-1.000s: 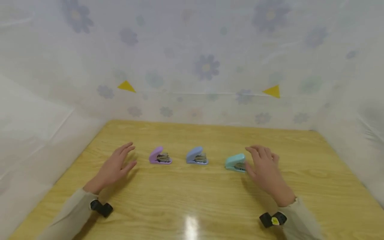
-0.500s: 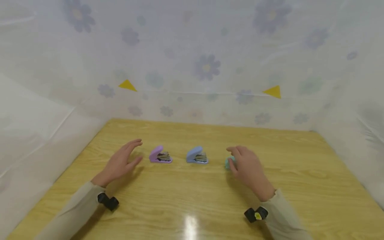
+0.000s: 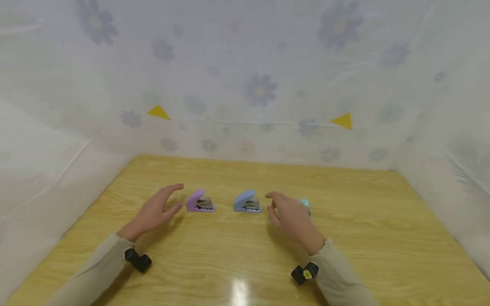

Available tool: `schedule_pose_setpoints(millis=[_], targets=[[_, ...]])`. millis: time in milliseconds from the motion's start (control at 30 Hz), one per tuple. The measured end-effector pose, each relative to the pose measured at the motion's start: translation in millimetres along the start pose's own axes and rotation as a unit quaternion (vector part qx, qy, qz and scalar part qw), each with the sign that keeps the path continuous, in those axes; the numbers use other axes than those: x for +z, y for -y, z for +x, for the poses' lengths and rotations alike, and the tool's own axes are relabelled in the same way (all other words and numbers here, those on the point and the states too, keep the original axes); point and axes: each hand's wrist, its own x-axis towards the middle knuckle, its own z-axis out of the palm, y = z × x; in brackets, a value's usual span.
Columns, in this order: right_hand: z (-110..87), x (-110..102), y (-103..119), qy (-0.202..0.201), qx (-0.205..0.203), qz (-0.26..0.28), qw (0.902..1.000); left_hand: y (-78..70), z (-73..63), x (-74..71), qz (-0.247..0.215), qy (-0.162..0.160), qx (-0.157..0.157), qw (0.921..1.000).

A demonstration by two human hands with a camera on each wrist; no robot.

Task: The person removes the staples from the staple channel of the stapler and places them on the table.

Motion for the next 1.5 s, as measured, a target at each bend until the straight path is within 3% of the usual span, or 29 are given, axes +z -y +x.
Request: schedule_pose_setpoints(millis=[367, 600, 800, 1033, 1300, 1500], targets=[[7.9, 17.3, 9.2, 0.047, 0.002, 0.027, 0.9985, -0.5, 9.4, -1.6, -0.032, 0.041, 0.024, 0.9984], [13.5, 31.1, 18.5, 0.020, -0.055, 0.008, 0.9983, -5.2, 11.2, -2.7, -0.045, 0.049, 0.022, 0.9976], [20.5, 35.7, 28.0, 0.021, -0.056, 0.015, 0.9981, -10.0, 18.6, 3.4, -0.060, 0.063, 0.040, 0.9953], [28.2, 43.4, 42.4, 0.070, -0.053, 0.017, 0.9960, -15.5, 22.0, 7.9, -0.066, 0.061, 0.054, 0.9945], [42.8, 58.8, 56.8, 0.106, -0.027, 0.107, 0.9882, -18.5, 27.1, 10.2, -0.060, 0.043, 0.061, 0.9954], [46.9, 71.0, 60.5, 0.052, -0.016, 0.192, 0.9799, -21.6, 34.8, 10.5, -0.054, 0.029, 0.087, 0.9943]])
